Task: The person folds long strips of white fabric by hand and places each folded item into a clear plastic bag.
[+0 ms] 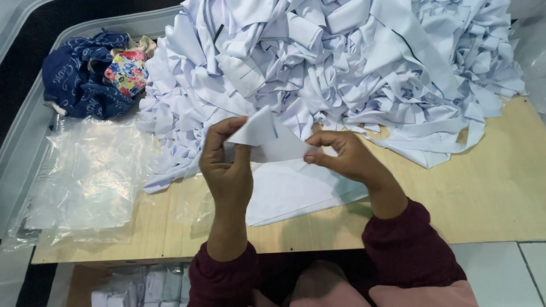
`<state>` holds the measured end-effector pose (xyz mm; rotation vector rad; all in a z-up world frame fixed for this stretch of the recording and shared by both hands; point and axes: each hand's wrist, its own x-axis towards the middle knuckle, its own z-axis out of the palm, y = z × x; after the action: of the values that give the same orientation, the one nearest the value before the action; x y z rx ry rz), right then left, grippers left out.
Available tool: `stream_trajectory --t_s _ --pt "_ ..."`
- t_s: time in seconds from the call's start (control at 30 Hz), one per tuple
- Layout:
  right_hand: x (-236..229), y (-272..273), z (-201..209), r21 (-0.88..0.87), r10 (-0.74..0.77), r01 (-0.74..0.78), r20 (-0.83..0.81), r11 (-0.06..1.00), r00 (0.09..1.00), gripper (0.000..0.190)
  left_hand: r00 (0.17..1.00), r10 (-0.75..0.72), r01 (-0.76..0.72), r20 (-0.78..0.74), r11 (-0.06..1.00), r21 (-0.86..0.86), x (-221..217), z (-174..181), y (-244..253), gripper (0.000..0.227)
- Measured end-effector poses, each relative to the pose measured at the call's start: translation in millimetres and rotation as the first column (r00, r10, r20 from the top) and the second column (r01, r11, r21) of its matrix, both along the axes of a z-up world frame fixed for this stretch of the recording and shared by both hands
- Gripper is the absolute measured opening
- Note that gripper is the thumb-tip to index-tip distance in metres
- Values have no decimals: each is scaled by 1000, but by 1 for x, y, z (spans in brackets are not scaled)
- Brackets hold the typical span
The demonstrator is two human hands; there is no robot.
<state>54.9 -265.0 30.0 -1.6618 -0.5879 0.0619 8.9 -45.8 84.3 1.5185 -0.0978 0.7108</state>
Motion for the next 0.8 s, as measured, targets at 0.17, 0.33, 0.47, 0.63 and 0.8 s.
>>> stream_trajectory --t_s 0.17,0.33,0.47,0.63,0.8 --pt "-5 -47 13 -46 -95 96 20 994 995 14 991 116 -120 -65 991 -63 -11 -36 21 12" --pt "-16 -85 11 -185 -166 151 -65 971 984 14 960 100 -130 -260 987 -100 -24 -78 25 7" --pt "-18 -93 23 -589 -293 -27 -441 808 848 20 698 21 -22 -715 1000 8 -33 -84 26 20" --pt "-23 -129 9 -791 -428 -31 -363 611 828 27 610 124 145 -782 953 265 -35 -106 30 46" --pt "-28 -154 -1 -863 -570 58 -279 501 773 36 671 293 213 -681 804 556 -29 -138 35 29"
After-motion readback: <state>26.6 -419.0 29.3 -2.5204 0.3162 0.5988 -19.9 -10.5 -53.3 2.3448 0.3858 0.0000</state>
